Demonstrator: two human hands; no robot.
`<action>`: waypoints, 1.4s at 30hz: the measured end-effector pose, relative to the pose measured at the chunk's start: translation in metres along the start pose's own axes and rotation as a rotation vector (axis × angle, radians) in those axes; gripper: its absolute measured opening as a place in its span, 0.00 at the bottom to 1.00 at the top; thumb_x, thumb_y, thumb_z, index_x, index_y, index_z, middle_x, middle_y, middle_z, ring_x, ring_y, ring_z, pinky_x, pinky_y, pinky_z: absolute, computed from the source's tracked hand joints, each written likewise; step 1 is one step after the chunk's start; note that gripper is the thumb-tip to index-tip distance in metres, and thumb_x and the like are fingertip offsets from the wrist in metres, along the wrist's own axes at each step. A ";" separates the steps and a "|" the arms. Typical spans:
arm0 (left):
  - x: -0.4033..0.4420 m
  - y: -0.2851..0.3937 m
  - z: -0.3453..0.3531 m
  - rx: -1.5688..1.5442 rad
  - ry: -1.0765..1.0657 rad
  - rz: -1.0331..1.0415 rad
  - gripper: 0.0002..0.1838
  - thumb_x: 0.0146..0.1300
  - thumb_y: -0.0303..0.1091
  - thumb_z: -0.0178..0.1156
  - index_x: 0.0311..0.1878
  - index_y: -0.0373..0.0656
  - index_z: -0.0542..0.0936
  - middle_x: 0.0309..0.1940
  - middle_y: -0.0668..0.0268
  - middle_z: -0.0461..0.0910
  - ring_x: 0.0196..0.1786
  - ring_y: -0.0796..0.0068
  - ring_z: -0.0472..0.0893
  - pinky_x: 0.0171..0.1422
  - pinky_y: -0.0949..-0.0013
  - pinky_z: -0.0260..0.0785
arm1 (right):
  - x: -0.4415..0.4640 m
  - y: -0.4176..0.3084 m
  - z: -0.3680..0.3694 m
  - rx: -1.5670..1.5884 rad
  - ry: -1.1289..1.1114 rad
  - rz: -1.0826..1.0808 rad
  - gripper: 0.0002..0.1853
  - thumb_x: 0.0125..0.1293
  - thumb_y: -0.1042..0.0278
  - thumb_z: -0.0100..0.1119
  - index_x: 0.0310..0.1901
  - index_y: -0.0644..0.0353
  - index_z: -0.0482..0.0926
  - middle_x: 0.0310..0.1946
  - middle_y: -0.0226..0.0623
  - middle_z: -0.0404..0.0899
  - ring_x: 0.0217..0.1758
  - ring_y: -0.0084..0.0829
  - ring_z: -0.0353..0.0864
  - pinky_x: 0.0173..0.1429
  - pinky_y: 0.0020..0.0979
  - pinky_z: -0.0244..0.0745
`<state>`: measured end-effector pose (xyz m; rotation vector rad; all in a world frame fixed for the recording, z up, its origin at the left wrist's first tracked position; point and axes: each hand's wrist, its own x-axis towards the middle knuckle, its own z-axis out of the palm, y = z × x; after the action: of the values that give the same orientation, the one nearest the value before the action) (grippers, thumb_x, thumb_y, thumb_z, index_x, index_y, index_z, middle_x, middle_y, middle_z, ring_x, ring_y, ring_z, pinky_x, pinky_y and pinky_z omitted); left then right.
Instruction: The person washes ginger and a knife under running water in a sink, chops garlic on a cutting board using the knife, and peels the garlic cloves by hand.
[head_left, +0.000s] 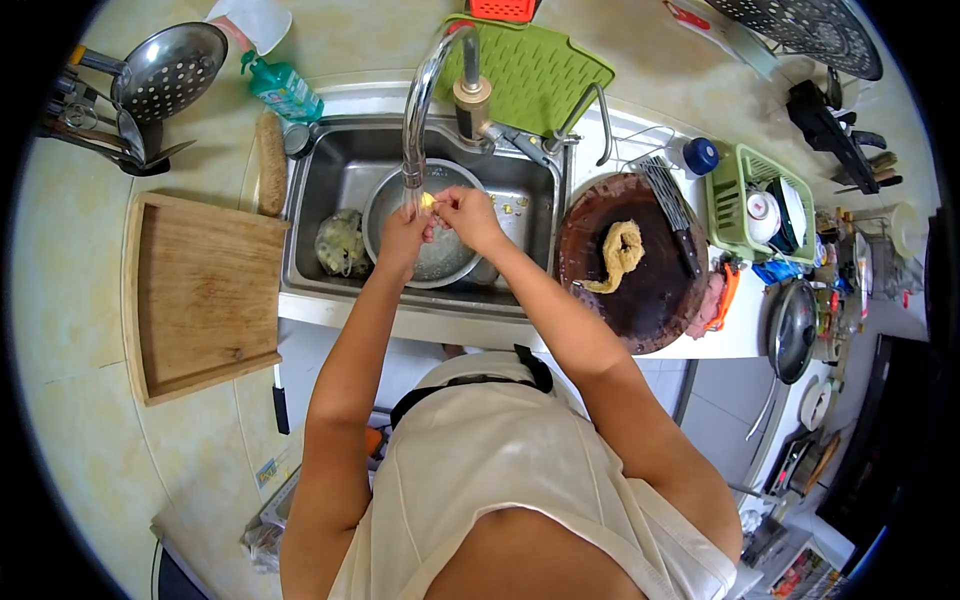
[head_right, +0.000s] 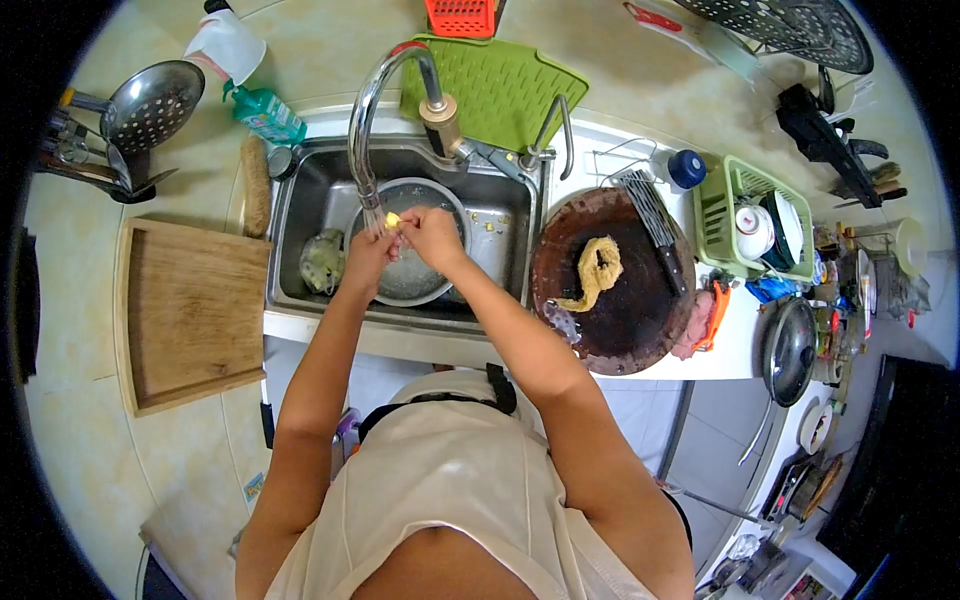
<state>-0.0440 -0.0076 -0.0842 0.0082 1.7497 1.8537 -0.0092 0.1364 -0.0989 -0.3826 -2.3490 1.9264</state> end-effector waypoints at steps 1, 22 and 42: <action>0.000 -0.001 -0.001 0.000 -0.004 0.003 0.05 0.68 0.30 0.55 0.40 0.40 0.79 0.27 0.71 0.76 0.26 0.83 0.72 0.32 0.76 0.66 | 0.000 -0.001 0.000 0.006 -0.015 0.010 0.09 0.60 0.73 0.58 0.40 0.64 0.84 0.25 0.44 0.84 0.25 0.32 0.84 0.33 0.31 0.77; -0.007 0.007 0.004 0.289 0.098 0.048 0.07 0.68 0.31 0.53 0.39 0.41 0.79 0.26 0.72 0.76 0.26 0.83 0.71 0.31 0.77 0.65 | 0.004 -0.014 0.005 -0.659 0.068 -0.340 0.10 0.61 0.68 0.55 0.27 0.63 0.82 0.25 0.53 0.81 0.30 0.50 0.83 0.38 0.46 0.78; -0.014 -0.005 -0.002 0.295 0.101 0.045 0.09 0.71 0.36 0.51 0.44 0.41 0.74 0.30 0.70 0.77 0.30 0.82 0.74 0.35 0.76 0.68 | 0.011 -0.003 0.036 -0.306 0.166 -0.172 0.07 0.63 0.66 0.56 0.35 0.60 0.78 0.31 0.51 0.79 0.37 0.53 0.79 0.42 0.48 0.73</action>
<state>-0.0316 -0.0154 -0.0835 0.0704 2.0944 1.6348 -0.0280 0.1042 -0.1048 -0.3326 -2.4746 1.4074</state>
